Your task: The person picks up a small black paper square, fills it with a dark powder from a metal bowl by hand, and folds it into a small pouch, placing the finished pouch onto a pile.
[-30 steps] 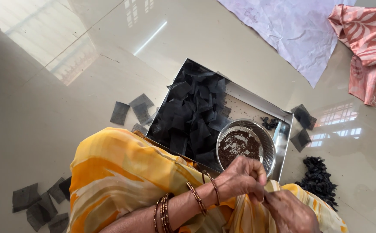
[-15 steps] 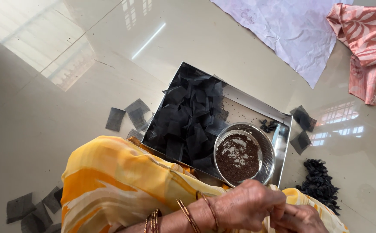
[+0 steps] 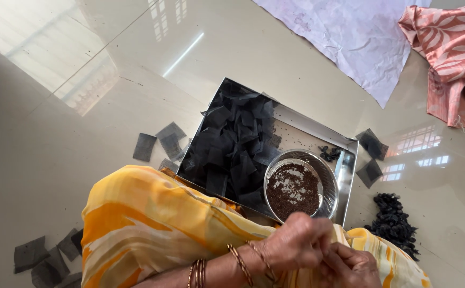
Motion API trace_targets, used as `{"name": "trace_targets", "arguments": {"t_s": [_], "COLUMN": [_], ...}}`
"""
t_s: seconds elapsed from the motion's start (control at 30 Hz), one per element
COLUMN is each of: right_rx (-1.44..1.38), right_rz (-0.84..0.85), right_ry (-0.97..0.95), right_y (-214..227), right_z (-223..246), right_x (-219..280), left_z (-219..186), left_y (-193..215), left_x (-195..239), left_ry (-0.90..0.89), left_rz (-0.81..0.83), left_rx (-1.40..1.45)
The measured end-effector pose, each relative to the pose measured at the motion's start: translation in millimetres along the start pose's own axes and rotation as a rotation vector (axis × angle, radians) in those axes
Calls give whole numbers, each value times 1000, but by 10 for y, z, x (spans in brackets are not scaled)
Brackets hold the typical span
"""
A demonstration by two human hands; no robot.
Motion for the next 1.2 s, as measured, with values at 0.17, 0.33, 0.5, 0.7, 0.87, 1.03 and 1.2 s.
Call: {"name": "trace_targets", "arguments": {"t_s": [0.17,0.33,0.5,0.7,0.87,1.03,1.2], "right_rx": [-80,252,540,4,-880,-1447,-987], "right_rz": [-76,-155,-147,203,524,253,257], "right_ry": [-82,391,632,105,-196,-829,-574], "right_y": [425,381,250,111,-271,-480,-547], "right_z": [796,848,856,43,27,-156,-287], "right_x": [-468,-421,-400,-609,-517,-245,-385], "left_z": [372,550,619,-175,-919,-852,-375], "left_y": [86,95,-29,56,40,-252,-54], "left_x": [-20,27,25,-80,11,117,63], "left_ry": [300,397,443,26,-338,-476,-260], "left_rz": [-100,-160,-38,37,86,171,68], "left_rx": [442,642,608,127,-303,-591,-265]}}
Point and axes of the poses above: each hand's wrist, its own x-axis away from the middle knuckle, its own y-axis out of the back of the hand, z = x × y, the point moved 10 cm from there along -x, towards the middle knuckle, and after that the axes turned 12 degrees about x, right-handed, at the moved point
